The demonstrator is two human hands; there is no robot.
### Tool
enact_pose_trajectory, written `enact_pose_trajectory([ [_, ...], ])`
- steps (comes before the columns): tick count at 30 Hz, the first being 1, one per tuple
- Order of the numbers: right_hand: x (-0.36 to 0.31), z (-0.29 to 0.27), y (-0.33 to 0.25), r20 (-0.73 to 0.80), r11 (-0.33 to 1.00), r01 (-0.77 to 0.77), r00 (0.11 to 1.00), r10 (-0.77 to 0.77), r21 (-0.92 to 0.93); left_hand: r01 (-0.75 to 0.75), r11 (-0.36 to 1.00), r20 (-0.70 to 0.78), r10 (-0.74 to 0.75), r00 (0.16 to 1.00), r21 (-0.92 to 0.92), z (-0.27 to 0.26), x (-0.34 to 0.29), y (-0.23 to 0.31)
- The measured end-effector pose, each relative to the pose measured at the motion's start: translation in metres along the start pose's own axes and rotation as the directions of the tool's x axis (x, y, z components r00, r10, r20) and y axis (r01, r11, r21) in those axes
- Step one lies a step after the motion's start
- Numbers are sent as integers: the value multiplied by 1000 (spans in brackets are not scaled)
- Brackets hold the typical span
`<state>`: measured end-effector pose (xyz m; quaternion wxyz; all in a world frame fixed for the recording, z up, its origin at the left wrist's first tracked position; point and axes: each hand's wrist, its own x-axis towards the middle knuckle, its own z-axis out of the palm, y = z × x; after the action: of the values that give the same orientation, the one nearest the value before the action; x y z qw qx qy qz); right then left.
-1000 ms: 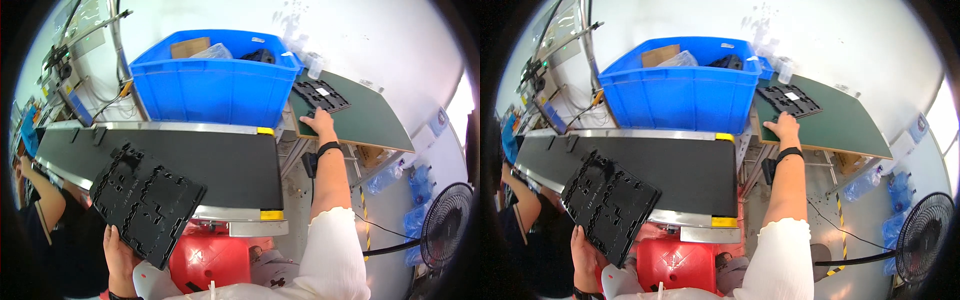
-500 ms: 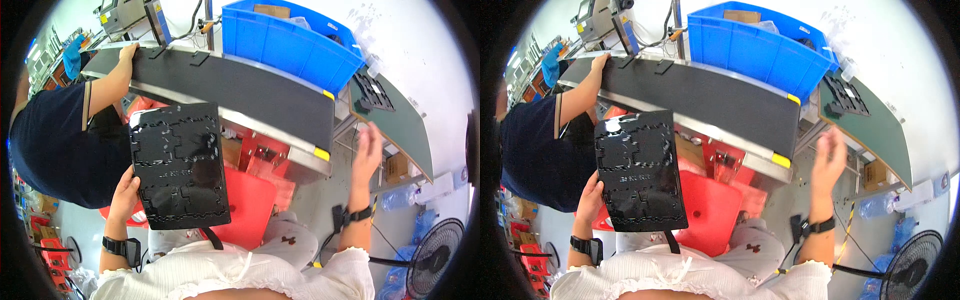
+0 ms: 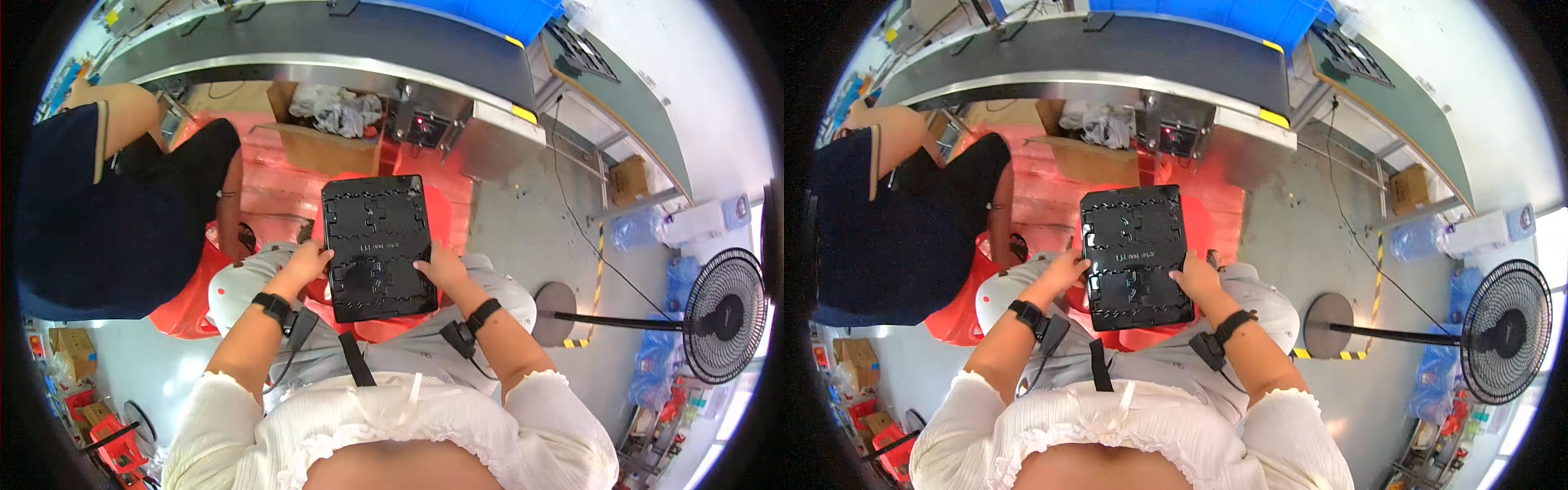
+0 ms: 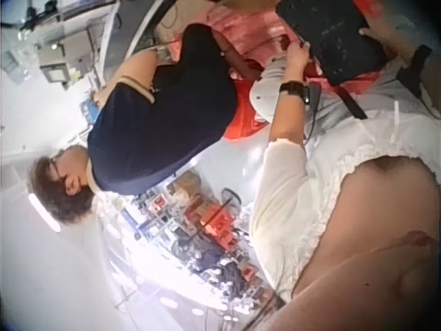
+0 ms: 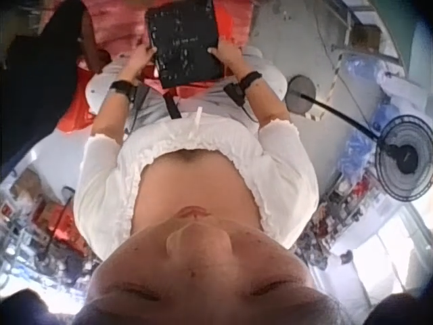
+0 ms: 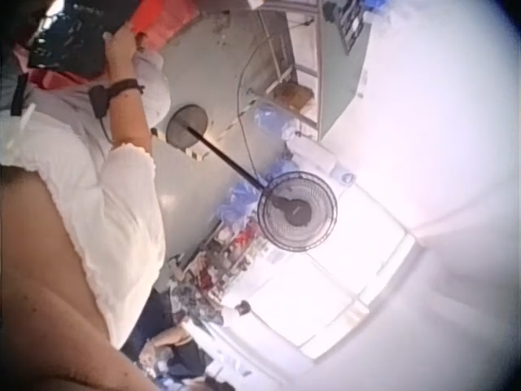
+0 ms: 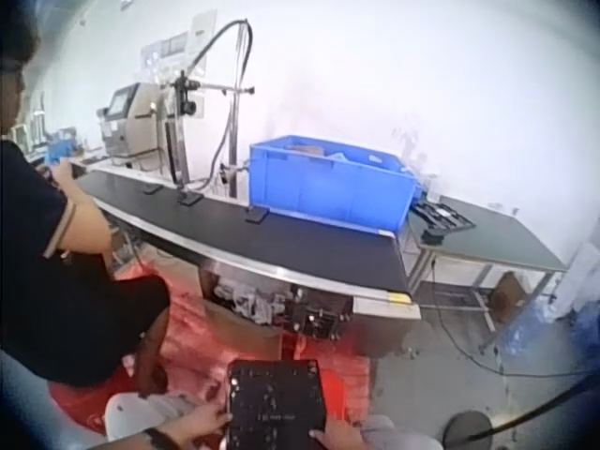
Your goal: The recorder is assembling black plastic electronic or mechanical components while sitting at a workstation with a conveyor belt.
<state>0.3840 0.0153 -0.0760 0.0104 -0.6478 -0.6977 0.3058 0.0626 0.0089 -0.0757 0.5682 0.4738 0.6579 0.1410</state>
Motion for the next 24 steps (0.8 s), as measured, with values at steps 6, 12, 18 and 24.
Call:
enact_pose_trajectory([
  [6, -5, -56, -50, 476, 944, 101, 877, 65, -314, -240, 829, -221, 393, 892, 506, 17, 18, -7],
  [12, -21, -229, -122, 790, 949, 281, 546, -279, 142, -270, 776, -113, 399, 910, 570, -14, 26, -1],
  [18, 51, -414, -162, -68, 790, 541, 835, -546, 288, -405, 590, 43, 531, 846, 698, -56, -9, 80],
  [24, 208, -392, -154, -370, 818, 561, 738, -564, -127, -642, 452, -98, 856, 508, 619, -165, -10, 243],
])
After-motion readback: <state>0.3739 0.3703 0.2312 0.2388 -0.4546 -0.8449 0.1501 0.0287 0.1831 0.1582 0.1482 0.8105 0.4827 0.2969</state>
